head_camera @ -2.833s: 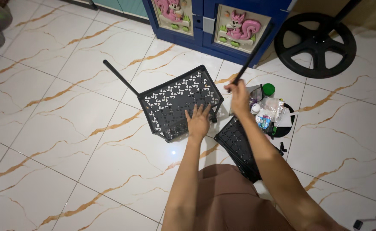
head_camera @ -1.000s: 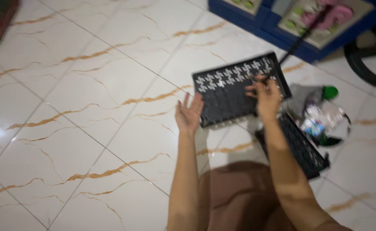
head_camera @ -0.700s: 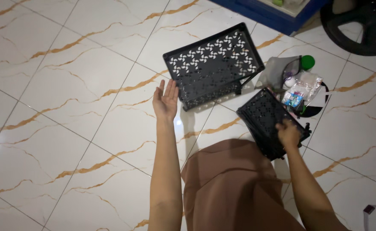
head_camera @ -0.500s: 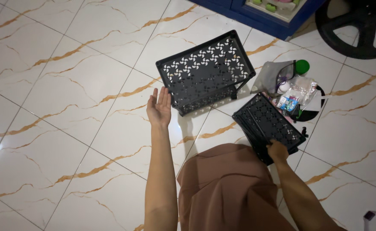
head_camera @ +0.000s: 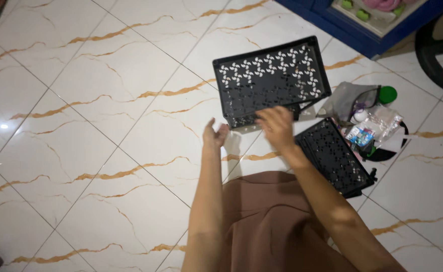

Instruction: The person removes various items from a black plastic shelving unit, including bottles, combs, and small packages, placing them on the floor. The person then proceeds to disassemble the shelving unit by removing the shelves and legs, stacking the components on the floor.

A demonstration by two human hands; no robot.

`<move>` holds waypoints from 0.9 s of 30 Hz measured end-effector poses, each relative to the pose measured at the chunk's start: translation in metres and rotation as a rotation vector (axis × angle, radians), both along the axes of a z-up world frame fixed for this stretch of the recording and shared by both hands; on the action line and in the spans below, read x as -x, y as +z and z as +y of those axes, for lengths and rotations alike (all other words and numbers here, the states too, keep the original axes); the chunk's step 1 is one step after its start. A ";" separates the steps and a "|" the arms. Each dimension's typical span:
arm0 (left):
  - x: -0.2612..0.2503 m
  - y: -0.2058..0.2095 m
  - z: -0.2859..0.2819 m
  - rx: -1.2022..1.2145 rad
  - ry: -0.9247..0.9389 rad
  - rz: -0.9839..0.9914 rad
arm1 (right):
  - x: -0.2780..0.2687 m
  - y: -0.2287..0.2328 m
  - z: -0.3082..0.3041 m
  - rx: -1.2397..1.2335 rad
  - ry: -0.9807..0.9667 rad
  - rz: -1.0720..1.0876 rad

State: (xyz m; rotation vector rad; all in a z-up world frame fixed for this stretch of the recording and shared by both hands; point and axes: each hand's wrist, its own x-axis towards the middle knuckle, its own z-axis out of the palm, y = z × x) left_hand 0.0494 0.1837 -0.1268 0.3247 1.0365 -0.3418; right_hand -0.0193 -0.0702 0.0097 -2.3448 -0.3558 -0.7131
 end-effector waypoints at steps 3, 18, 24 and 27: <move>0.002 -0.002 -0.020 0.144 -0.137 -0.139 | -0.033 0.020 0.046 0.095 0.122 0.047; -0.007 0.012 -0.030 -0.187 -0.310 -0.169 | -0.051 0.030 0.054 0.101 0.137 0.032; -0.042 0.043 -0.011 -0.776 -0.493 -0.365 | -0.048 0.040 0.062 0.124 0.158 0.062; -0.082 0.048 -0.013 -0.552 -0.380 -0.537 | -0.058 0.050 0.063 0.103 0.146 0.127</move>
